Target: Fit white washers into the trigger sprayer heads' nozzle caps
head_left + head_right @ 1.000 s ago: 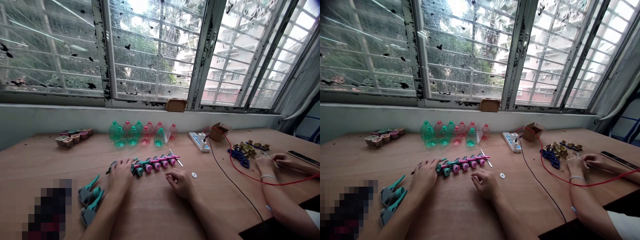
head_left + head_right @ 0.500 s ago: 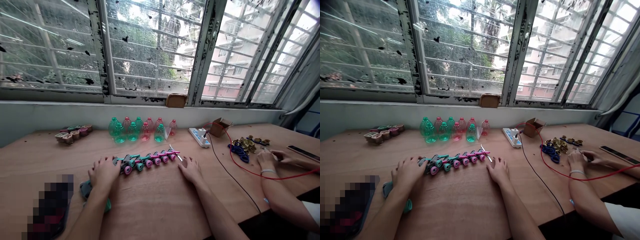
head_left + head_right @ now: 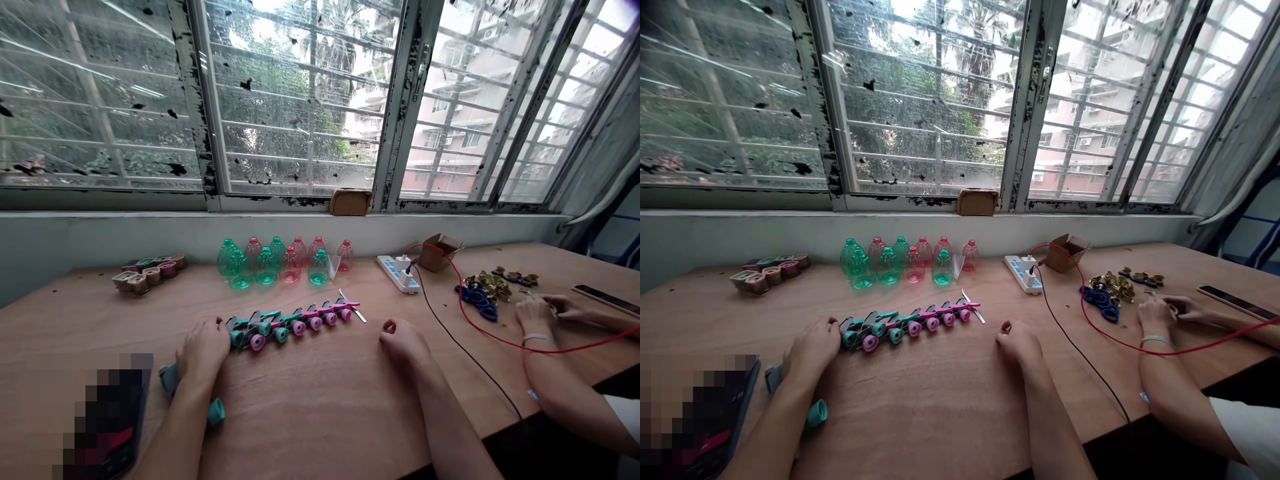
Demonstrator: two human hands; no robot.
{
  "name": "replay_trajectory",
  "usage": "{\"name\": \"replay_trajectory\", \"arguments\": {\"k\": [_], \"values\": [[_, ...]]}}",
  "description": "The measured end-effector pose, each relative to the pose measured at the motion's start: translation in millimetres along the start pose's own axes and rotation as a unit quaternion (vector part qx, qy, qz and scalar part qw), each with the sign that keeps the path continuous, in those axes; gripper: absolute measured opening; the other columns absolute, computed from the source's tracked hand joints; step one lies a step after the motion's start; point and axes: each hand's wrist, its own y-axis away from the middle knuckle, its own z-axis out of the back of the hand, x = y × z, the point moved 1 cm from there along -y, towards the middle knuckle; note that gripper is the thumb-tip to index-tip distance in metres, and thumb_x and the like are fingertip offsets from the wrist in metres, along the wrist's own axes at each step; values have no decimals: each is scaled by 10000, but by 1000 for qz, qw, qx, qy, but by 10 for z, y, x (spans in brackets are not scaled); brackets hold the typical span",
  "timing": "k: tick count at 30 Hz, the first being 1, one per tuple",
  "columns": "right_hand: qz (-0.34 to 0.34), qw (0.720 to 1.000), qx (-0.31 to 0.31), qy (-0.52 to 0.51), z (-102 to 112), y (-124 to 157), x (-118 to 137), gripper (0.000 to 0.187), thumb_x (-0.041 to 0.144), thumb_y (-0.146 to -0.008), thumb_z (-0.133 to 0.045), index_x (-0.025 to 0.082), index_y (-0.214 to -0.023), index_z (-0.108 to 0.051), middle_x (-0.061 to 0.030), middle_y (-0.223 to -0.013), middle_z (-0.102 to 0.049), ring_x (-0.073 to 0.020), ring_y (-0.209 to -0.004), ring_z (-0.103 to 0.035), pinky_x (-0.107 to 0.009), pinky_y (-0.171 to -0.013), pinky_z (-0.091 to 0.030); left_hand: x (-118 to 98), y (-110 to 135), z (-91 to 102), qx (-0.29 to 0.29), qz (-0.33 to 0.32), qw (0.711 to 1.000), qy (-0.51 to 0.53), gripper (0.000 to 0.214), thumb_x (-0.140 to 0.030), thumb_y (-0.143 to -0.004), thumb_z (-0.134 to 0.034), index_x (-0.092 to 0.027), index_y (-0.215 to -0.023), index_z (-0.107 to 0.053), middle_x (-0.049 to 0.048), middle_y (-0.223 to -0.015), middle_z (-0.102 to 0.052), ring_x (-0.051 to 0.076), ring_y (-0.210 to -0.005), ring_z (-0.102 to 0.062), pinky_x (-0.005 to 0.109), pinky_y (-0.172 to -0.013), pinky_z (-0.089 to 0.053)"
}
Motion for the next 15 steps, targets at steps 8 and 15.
{"name": "replay_trajectory", "arguments": {"k": [8, 15], "values": [[31, 999, 21, -35, 10, -16, -30, 208, 117, -679, -602, 171, -831, -733, -56, -784, -708, -161, -698, -638, -212, -562, -398, -156, 160, 482, -146, -12, 987, 66, 384, -368, -921, -311, -194, -1013, -641, 143, -1127, -631, 330, -915, -615, 414, -743, -463], [57, 998, 9, -35, 3, -9, 101, 243, 72, -681, -578, 168, -857, -717, -42, -772, -684, -149, -677, -608, -209, -564, -386, -681, 511, 311, -10, -154, 899, 409, 383, -499, -863, -429, -178, -863, -638, -13, -608, -551, 158, -597, -546, 241, -568, -437]]}}
